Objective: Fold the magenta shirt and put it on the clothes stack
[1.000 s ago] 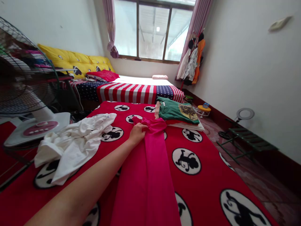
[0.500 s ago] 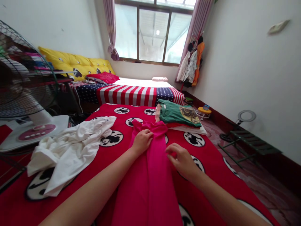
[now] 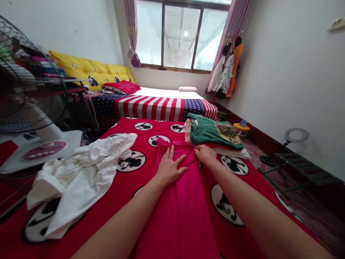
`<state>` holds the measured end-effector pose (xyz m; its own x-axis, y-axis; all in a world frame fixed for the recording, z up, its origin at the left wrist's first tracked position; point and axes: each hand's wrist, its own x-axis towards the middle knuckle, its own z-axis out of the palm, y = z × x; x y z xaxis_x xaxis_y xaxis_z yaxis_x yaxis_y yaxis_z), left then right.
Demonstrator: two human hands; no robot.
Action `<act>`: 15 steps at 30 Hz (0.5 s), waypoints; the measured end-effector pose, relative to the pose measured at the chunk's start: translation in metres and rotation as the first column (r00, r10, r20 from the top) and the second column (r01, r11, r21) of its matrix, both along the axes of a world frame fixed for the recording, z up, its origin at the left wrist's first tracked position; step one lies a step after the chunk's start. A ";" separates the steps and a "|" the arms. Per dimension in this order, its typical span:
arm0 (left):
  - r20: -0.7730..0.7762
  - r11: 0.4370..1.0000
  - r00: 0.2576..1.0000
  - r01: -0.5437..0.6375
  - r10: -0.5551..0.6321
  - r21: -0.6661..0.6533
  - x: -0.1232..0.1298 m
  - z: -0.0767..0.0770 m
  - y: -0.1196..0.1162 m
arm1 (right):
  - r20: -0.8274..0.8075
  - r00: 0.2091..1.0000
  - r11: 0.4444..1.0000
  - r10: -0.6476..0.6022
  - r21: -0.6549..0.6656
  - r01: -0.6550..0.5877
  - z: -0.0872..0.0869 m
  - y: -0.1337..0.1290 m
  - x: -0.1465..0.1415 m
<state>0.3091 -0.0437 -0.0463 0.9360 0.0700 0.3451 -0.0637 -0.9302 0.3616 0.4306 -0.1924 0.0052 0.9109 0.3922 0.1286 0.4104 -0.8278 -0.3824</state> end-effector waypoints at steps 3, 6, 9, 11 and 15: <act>-0.040 1.000 0.999 -0.025 0.025 0.015 0.001 0.000 0.000 | 0.004 1.000 0.999 -0.029 -0.036 0.030 -0.004 -0.007 0.002; -0.069 0.997 0.996 -0.051 0.055 0.052 0.001 0.000 0.000 | 0.030 0.999 0.999 0.016 -0.035 -0.015 -0.005 -0.014 -0.005; -0.066 0.994 0.995 -0.075 0.081 0.084 0.000 0.000 -0.001 | 0.070 0.996 0.998 0.060 -0.002 -0.060 -0.007 -0.025 -0.024; -0.069 0.992 0.993 -0.087 0.093 0.092 0.000 0.002 -0.002 | 0.089 0.992 0.995 0.091 0.019 -0.093 -0.010 -0.036 -0.044; -0.124 0.995 0.990 -0.056 0.066 0.082 -0.002 0.009 -0.003 | 0.142 0.947 0.950 0.289 0.076 -0.301 -0.015 -0.071 -0.098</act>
<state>0.3072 -0.0462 -0.0368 0.9672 0.1058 0.2311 0.0356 -0.9566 0.2891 0.3324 -0.2638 -0.0100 0.7297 0.6211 0.2862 0.6813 -0.6245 -0.3820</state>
